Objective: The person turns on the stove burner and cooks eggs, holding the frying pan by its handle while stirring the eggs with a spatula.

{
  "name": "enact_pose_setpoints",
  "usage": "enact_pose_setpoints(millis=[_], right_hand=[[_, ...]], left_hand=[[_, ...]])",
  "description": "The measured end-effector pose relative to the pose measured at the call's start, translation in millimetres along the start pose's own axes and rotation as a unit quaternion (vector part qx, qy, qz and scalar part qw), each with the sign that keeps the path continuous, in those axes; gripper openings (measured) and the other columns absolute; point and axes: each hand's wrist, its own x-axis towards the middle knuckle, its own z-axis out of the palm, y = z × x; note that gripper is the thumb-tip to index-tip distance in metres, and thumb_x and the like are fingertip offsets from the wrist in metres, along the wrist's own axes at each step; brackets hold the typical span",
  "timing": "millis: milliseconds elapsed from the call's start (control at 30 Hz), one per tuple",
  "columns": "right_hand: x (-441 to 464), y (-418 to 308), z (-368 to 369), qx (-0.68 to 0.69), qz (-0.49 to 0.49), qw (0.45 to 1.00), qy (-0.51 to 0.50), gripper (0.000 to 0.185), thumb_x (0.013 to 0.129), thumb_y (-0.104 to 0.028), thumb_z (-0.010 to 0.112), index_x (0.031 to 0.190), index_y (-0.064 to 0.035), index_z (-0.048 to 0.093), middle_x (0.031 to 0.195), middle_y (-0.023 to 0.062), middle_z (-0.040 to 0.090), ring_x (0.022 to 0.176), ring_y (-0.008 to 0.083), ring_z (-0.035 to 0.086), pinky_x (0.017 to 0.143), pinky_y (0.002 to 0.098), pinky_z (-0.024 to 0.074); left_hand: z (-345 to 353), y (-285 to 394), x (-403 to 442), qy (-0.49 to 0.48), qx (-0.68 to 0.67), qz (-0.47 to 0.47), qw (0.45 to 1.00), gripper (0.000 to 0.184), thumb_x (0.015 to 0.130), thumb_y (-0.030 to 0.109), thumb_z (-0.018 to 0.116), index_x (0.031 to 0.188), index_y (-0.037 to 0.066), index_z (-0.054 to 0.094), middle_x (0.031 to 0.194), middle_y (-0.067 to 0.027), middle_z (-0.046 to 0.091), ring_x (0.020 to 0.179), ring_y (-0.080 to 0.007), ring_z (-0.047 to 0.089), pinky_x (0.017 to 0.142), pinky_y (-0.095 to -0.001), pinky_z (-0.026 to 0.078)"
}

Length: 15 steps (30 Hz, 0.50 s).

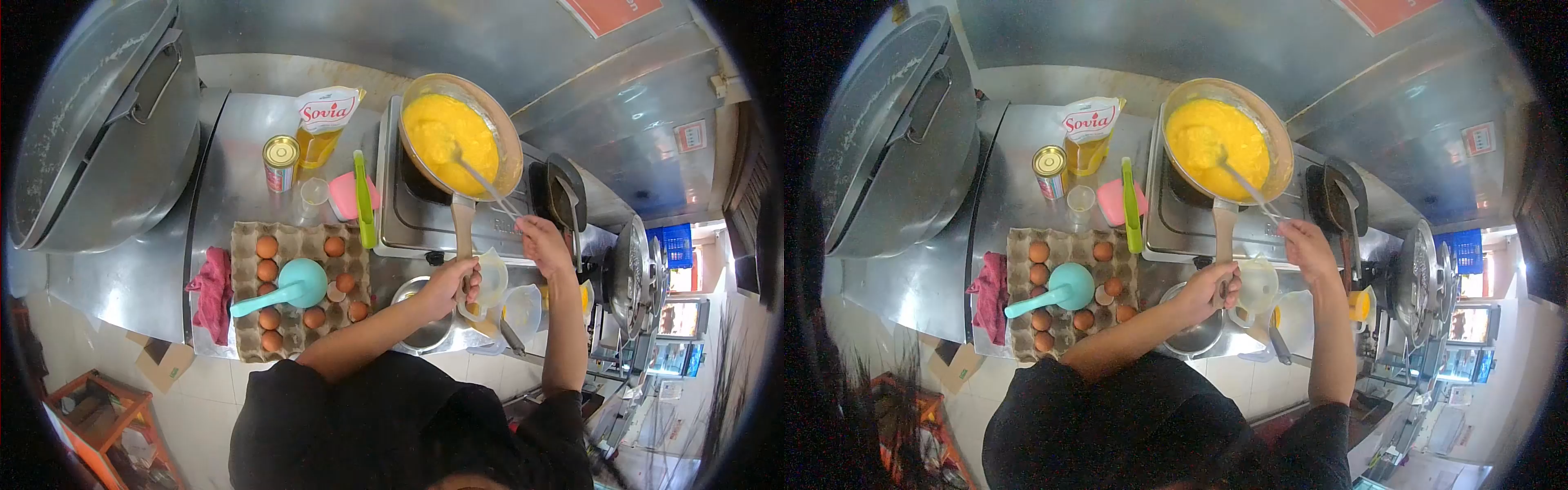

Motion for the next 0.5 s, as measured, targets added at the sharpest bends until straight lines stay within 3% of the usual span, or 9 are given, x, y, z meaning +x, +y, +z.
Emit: enact_pose_setpoints(millis=[100, 233, 300, 333, 367, 500], right_hand=[[12, 12, 0, -0.08, -0.046, 0.992, 0.086, 0.02, 0.087, -0.024, 0.057, 0.077, -0.0073, 0.055, 0.05, -0.0073, 0.035, 0.04, 0.0041, 0.027, 0.037, 0.0224, 0.02], [11, 10, 2, -0.104, -0.028, 0.993, 0.055, 0.02, 0.087, -0.024, 0.058, 0.075, -0.0079, 0.055, 0.05, -0.007, 0.036, 0.041, 0.0041, 0.029, 0.037, 0.0225, 0.0205], [9, 6, -9, -0.031, -0.01, 0.999, 0.028, 0.019, 0.087, -0.023, 0.057, 0.074, -0.0089, 0.053, 0.051, -0.0068, 0.036, 0.041, 0.0045, 0.03, 0.037, 0.0226, 0.0212], [11, 11, -1, -0.085, -0.056, 0.99, 0.094, 0.018, 0.087, -0.022, 0.057, 0.076, -0.0089, 0.053, 0.051, -0.0072, 0.035, 0.041, 0.0043, 0.029, 0.037, 0.0228, 0.0206], [15, 18, 1, -0.086, -0.065, 0.99, 0.096, 0.018, 0.087, -0.022, 0.057, 0.076, -0.0089, 0.053, 0.051, -0.0072, 0.035, 0.041, 0.0043, 0.029, 0.037, 0.0228, 0.0206], [10, 12, 0, -0.045, 0.002, 0.999, 0.0, 0.018, 0.087, -0.022, 0.057, 0.078, -0.0076, 0.053, 0.051, -0.0081, 0.034, 0.039, 0.0037, 0.027, 0.036, 0.0229, 0.0194]], left_hand=[[0, 0, 0, 0.001, 0.001, 0.006, 1.0, 0.019, 0.089, 0.028, 0.049, 0.086, 0.009, 0.048, 0.066, -0.0009, 0.046, 0.053, -0.0144, 0.046, 0.05, -0.0276, 0.035], [3, 1, -1, 0.012, 0.003, 0.0, 1.0, 0.018, 0.089, 0.027, 0.048, 0.086, 0.009, 0.048, 0.065, -0.0006, 0.046, 0.053, -0.0141, 0.044, 0.049, -0.027, 0.034], [1, -2, -3, 0.014, 0.002, -0.005, 1.0, 0.018, 0.09, 0.027, 0.048, 0.086, 0.009, 0.048, 0.065, -0.0005, 0.045, 0.052, -0.0139, 0.044, 0.049, -0.0269, 0.034], [1, 1, 0, 0.01, 0.004, -0.003, 1.0, 0.018, 0.09, 0.027, 0.048, 0.086, 0.01, 0.048, 0.065, -0.0004, 0.045, 0.052, -0.0138, 0.043, 0.049, -0.0268, 0.034], [2, 2, 3, 0.004, 0.009, 0.002, 1.0, 0.018, 0.09, 0.027, 0.048, 0.086, 0.01, 0.048, 0.065, -0.0004, 0.045, 0.052, -0.0138, 0.043, 0.049, -0.0268, 0.034], [2, -1, 3, 0.002, -0.002, 0.003, 1.0, 0.018, 0.09, 0.027, 0.048, 0.085, 0.01, 0.047, 0.063, -0.0001, 0.044, 0.053, -0.0133, 0.044, 0.049, -0.0264, 0.034]])
